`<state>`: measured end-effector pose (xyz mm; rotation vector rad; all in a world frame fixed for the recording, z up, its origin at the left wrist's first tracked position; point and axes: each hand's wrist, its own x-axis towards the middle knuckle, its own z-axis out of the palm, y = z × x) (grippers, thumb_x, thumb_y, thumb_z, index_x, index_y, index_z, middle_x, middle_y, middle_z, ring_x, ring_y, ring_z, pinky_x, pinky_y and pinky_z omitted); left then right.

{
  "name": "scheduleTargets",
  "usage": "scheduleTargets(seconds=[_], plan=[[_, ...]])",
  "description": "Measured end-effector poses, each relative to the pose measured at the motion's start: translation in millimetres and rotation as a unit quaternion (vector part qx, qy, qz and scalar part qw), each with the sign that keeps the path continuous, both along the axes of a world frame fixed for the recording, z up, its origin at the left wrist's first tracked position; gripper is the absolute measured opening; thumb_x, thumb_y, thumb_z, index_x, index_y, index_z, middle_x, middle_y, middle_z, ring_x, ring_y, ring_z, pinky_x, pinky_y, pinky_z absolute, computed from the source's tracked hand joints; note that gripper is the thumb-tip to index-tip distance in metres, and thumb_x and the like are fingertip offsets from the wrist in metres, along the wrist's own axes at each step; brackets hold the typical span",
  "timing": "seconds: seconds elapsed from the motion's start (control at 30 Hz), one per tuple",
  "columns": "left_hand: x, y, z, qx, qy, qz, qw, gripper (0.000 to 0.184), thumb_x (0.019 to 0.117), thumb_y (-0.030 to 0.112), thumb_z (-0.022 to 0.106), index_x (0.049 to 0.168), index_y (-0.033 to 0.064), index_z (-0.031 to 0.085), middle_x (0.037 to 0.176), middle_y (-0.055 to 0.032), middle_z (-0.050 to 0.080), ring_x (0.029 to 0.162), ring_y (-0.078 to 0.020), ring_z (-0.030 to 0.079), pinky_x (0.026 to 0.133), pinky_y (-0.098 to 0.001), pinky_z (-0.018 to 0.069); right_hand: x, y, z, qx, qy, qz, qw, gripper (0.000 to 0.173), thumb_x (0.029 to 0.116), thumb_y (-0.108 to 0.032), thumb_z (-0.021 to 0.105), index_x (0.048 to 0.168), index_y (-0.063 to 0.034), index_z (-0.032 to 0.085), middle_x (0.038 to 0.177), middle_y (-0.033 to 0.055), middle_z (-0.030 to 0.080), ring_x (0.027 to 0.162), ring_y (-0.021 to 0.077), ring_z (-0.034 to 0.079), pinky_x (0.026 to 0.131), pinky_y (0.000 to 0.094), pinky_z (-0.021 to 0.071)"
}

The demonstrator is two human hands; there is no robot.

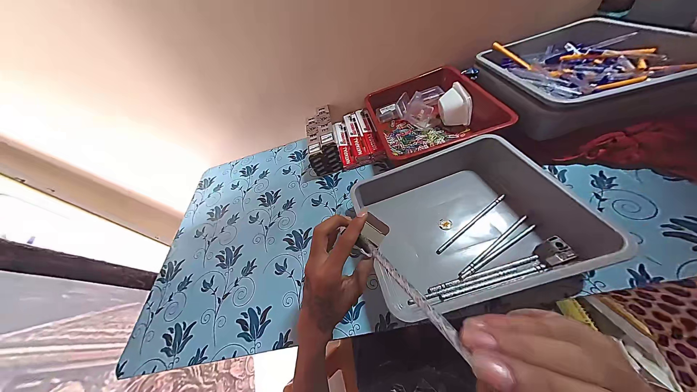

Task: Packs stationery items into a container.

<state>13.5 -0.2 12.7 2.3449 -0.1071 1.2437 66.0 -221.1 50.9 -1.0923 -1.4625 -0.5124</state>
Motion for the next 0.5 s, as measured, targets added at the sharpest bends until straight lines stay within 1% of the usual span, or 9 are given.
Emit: scheduleTargets(seconds=[0.07,0.23,0.27,0.33,0.4,0.5], plan=[[1.5,1.3,-0.8,0.005,-0.005,0.0,1.0,0.048,0.0827,0.009,0.077,0.128,-0.0019,0.066,0.115,-0.0158,0.058,0.106,-0.0104,0.058,0.094,-0.0143,0.0463,3.9,5.7,-2.7,0.004,-0.008,-0.012,1.0,0.021,0.1055,-0.009,0.053,0.124,-0.0008,0.058,0.121,0.0106,0.067,0.118,0.0116,0.065,0.106,0.0241,0.0487],[2.4,-0.6,0.1,0.006,0.001,0.004,1.0,0.047,0.0838,0.009,0.074,0.129,-0.0004,0.066,0.116,-0.016,0.058,0.109,-0.0109,0.058,0.097,-0.0148,0.0449,-1.6,5.7,-1.3,0.01,0.015,0.007,1.0,0.022,0.1051,-0.01,0.054,0.123,-0.0004,0.06,0.119,0.0113,0.068,0.116,0.0122,0.067,0.104,0.0242,0.0499],[2.4,-0.9,0.2,0.006,0.0,0.003,1.0,0.047,0.0838,0.009,0.074,0.129,-0.001,0.066,0.116,-0.0166,0.058,0.109,-0.0112,0.058,0.097,-0.0149,0.0451,-0.3,7.4,-3.6,0.009,0.004,0.0,1.0,0.021,0.1052,-0.008,0.053,0.124,-0.0007,0.059,0.12,0.0116,0.067,0.115,0.013,0.067,0.104,0.0246,0.0506],[2.5,-0.7,0.0,0.007,-0.005,-0.002,1.0,0.047,0.0841,0.01,0.075,0.129,-0.0015,0.066,0.117,-0.0172,0.058,0.108,-0.0109,0.059,0.095,-0.0148,0.047,10.4,14.1,-9.9,0.0,-0.056,-0.017,0.998,0.022,0.1052,-0.002,0.05,0.126,-0.0006,0.055,0.123,0.0133,0.064,0.116,0.0152,0.067,0.104,0.0258,0.0512],[1.8,-1.2,0.6,0.008,-0.005,-0.003,1.0,0.048,0.0845,0.01,0.075,0.129,-0.0021,0.065,0.117,-0.0178,0.058,0.109,-0.0114,0.059,0.096,-0.0148,0.0461,19.1,22.9,-12.8,-0.001,-0.094,-0.023,0.995,0.022,0.1041,0.002,0.05,0.126,0.0009,0.055,0.121,0.0161,0.063,0.112,0.0172,0.068,0.102,0.0266,0.0521],[0.9,-3.6,1.5,0.008,-0.004,0.0,1.0,0.046,0.0855,0.009,0.073,0.129,-0.0028,0.065,0.116,-0.0188,0.058,0.111,-0.0114,0.057,0.098,-0.0139,0.0435,22.8,39.3,-16.5,0.017,-0.122,-0.07,0.99,0.023,0.1016,0.005,0.053,0.124,-0.0006,0.056,0.115,0.0161,0.065,0.104,0.0194,0.07,0.097,0.0295,0.056]])
